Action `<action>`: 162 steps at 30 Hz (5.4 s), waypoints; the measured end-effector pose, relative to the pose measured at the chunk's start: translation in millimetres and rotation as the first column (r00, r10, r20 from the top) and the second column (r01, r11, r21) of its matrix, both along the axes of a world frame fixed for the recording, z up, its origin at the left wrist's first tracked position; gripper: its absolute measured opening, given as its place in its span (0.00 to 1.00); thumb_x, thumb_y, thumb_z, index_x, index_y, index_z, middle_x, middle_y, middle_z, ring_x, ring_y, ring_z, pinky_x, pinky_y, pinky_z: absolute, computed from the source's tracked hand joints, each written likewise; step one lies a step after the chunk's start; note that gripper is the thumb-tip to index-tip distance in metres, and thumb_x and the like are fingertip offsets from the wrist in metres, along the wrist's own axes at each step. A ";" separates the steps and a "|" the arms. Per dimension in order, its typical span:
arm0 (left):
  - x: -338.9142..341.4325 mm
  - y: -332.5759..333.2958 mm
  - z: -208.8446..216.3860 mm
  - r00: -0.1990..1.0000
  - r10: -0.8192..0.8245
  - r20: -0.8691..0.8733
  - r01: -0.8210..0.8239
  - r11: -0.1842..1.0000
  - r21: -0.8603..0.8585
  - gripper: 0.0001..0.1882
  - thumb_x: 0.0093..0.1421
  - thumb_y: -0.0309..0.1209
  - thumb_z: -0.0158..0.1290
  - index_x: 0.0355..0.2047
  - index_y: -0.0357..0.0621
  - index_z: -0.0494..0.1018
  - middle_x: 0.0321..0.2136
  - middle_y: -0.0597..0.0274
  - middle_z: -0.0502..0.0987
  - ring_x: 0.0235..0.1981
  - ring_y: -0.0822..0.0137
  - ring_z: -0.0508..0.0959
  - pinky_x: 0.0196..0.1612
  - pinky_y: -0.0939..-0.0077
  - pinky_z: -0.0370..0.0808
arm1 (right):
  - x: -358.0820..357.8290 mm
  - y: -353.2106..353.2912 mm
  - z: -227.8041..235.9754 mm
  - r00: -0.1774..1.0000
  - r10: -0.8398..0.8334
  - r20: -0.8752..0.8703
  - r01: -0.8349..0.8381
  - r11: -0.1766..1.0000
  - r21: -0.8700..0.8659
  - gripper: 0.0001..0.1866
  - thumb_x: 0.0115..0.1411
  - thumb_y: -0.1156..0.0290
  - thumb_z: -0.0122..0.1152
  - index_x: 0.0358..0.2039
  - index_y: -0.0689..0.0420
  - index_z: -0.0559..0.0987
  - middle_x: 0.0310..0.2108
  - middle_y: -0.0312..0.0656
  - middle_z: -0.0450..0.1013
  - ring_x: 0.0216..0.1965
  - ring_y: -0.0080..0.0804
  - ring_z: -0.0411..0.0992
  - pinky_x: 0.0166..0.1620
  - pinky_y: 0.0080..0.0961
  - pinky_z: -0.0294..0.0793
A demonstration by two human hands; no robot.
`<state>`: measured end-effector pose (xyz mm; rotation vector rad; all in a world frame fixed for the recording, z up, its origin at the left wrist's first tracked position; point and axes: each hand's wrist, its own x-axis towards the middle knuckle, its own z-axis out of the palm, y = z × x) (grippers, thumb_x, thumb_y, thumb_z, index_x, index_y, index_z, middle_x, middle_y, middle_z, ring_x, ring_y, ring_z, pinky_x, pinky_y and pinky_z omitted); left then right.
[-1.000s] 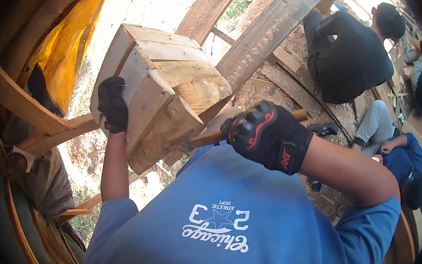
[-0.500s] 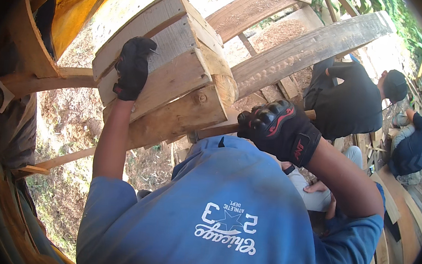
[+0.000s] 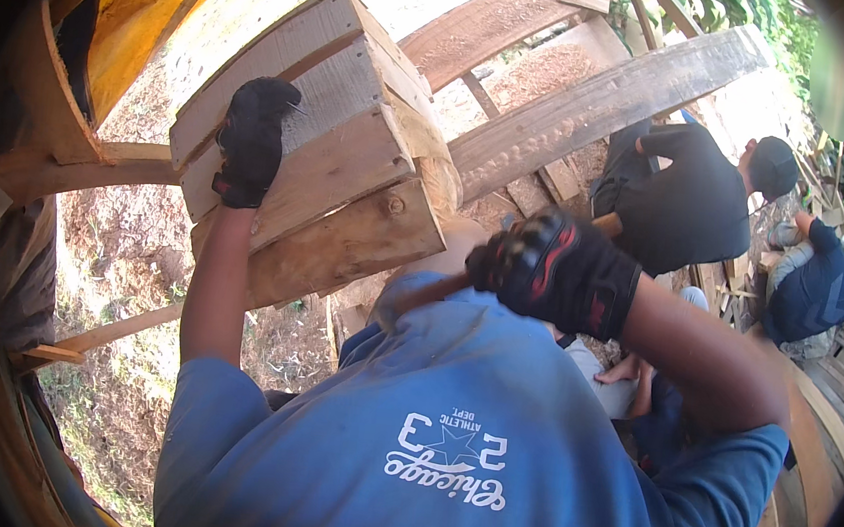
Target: The person nails wooden planks together to assemble a wooden box-like structure using a hammer.
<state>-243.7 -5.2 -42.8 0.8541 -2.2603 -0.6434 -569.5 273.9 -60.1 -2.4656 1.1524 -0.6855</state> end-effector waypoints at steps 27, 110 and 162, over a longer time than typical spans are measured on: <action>-15.4 22.1 22.0 0.923 0.115 0.368 -0.054 0.984 -0.171 0.14 0.77 0.27 0.44 0.41 0.34 0.79 0.41 0.52 0.81 0.46 0.55 0.80 0.52 0.61 0.77 | 48.8 21.8 -50.8 0.318 -0.938 0.140 -0.438 -0.014 0.899 0.28 0.56 0.53 0.80 0.51 0.60 0.88 0.31 0.43 0.85 0.33 0.30 0.81 0.43 0.33 0.79; -53.6 115.9 13.1 0.938 -0.204 0.281 0.278 0.925 -0.258 0.10 0.55 0.34 0.75 0.37 0.55 0.87 0.37 0.65 0.79 0.47 0.54 0.81 0.53 0.55 0.78 | 90.8 8.3 -40.9 -0.015 -0.990 0.139 -0.101 0.140 0.985 0.15 0.57 0.62 0.79 0.36 0.59 0.86 0.26 0.33 0.77 0.24 0.20 0.73 0.30 0.25 0.72; -36.7 127.5 3.3 0.899 -0.367 0.240 0.429 0.849 -0.309 0.15 0.54 0.35 0.75 0.42 0.50 0.88 0.36 0.68 0.80 0.47 0.62 0.80 0.50 0.53 0.80 | 56.2 -1.5 -47.3 -0.138 -0.990 0.014 -0.159 0.036 0.987 0.12 0.63 0.65 0.74 0.38 0.58 0.81 0.21 0.34 0.73 0.18 0.21 0.71 0.23 0.22 0.68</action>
